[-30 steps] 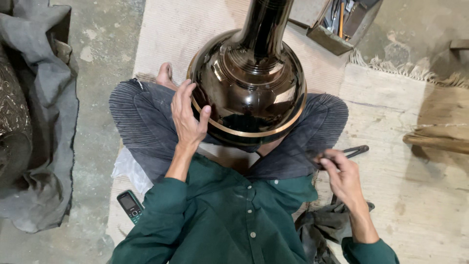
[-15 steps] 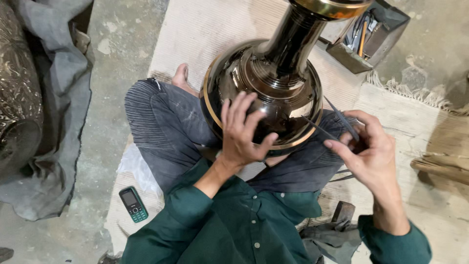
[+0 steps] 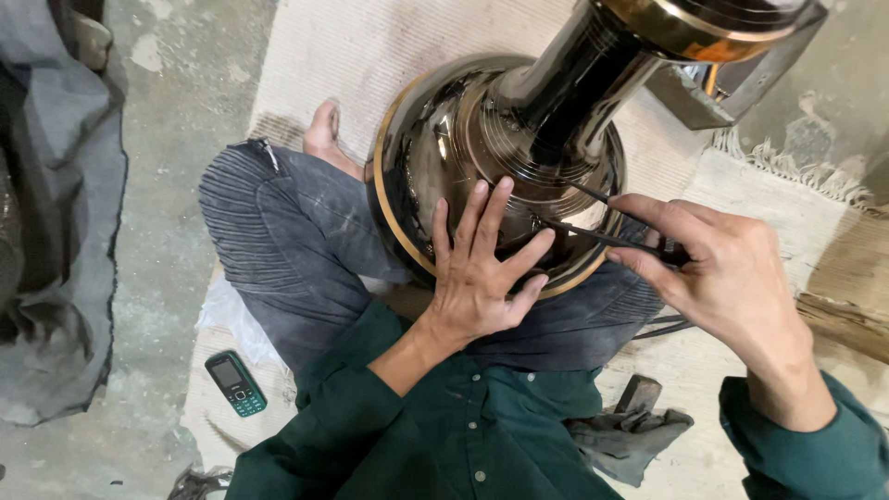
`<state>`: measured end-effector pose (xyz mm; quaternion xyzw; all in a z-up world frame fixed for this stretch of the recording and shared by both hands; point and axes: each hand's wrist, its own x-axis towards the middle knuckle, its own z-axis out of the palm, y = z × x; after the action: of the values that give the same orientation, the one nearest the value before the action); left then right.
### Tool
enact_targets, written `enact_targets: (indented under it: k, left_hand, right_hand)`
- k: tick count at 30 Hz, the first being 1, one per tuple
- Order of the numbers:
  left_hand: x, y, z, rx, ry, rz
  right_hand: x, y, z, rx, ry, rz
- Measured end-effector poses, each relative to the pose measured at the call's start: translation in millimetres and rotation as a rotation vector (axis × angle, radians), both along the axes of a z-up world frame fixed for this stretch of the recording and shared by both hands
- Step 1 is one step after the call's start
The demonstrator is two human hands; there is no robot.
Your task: The person sits cross-legged and uses a small chisel and a hammer to engrave decorative lines into the surface of a large polished metal vessel. They hold the vessel steady with one hand while striking the chisel with the other to create fine grooves.
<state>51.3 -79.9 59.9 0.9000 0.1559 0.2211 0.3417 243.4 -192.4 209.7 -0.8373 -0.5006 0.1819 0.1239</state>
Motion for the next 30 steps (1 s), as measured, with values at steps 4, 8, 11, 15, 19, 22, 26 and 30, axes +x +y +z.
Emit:
enact_targets:
  k: [4,8,11,15,19,22,26,30]
  left_hand:
    - [2.1,-0.9,1.0,-0.035,0.034,0.001]
    - [4.0,-1.3,2.2,-0.044,0.052,0.022]
    - [5.0,-1.7,1.8,-0.027,0.055,0.030]
    - [6.1,-2.1,-2.5,-0.008,0.047,0.031]
    - [5.2,-3.2,-4.2,-0.013,0.054,0.028]
    - [5.1,-2.7,-4.2,-0.010,0.054,0.028]
    - [4.8,-1.8,-2.4,-0.017,0.058,0.025]
    - [5.0,-0.9,-1.1,-0.027,0.059,0.027]
  right_hand:
    - [6.0,6.7,0.9,-0.070,-0.004,0.035]
    - [8.6,12.9,3.4,-0.077,0.010,0.062]
    - [8.5,17.7,3.9,-0.120,0.008,0.055]
    - [9.1,23.7,4.4,-0.189,-0.015,0.081]
    - [9.4,26.2,6.1,-0.184,-0.005,0.090]
    - [9.4,27.3,7.2,-0.198,-0.008,0.101]
    - [9.1,29.3,7.2,-0.251,-0.052,0.128]
    - [7.9,29.8,9.8,-0.244,-0.119,0.199]
